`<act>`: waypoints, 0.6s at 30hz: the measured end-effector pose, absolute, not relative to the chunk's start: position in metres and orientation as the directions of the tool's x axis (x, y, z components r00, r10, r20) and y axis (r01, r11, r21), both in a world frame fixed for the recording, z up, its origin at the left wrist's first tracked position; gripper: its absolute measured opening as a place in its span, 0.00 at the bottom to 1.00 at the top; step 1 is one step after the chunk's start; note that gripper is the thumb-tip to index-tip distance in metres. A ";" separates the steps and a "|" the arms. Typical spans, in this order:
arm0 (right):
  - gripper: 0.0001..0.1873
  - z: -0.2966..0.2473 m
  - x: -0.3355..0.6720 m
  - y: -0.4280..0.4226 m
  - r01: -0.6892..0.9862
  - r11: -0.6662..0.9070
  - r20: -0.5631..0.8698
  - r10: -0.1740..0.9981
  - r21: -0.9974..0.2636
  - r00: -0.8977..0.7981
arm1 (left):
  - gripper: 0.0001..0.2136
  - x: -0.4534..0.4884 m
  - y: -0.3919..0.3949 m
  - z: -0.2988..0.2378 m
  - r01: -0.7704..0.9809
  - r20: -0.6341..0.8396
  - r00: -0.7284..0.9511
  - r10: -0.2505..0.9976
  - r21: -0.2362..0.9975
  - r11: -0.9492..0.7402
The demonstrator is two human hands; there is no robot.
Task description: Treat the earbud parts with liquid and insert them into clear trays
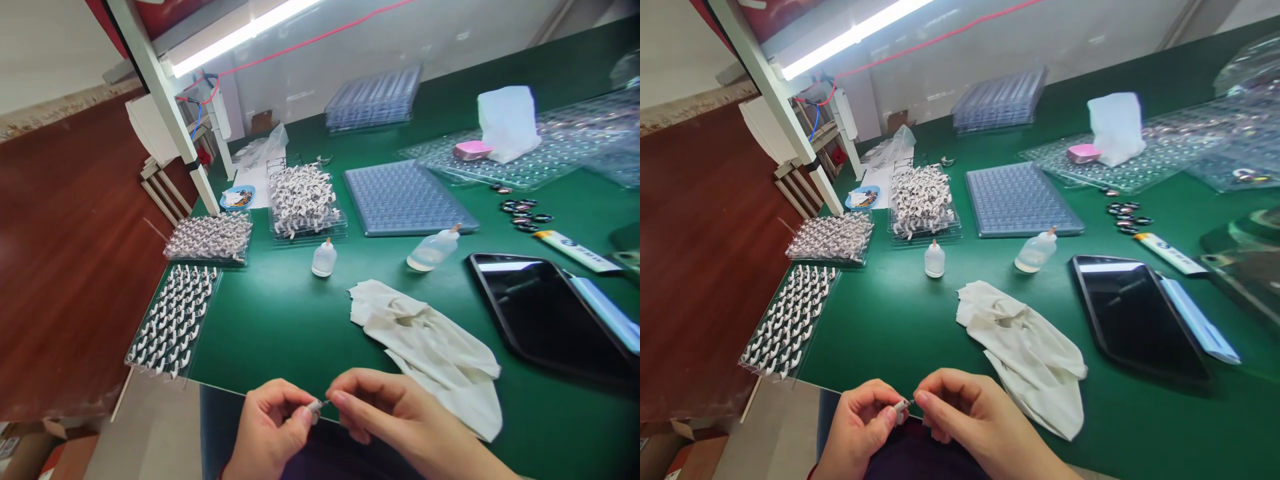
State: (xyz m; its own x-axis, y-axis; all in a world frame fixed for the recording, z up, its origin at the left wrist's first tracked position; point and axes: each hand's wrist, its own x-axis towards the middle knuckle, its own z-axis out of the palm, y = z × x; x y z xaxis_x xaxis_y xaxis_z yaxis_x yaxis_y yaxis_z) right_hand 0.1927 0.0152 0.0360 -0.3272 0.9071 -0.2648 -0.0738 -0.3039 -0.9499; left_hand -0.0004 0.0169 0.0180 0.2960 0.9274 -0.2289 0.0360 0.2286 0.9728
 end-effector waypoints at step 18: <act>0.18 0.030 0.197 0.007 -0.129 -0.258 -0.188 0.899 -0.958 -0.396 | 0.15 0.000 0.012 0.010 -0.099 -0.363 0.317 0.876 0.906 0.412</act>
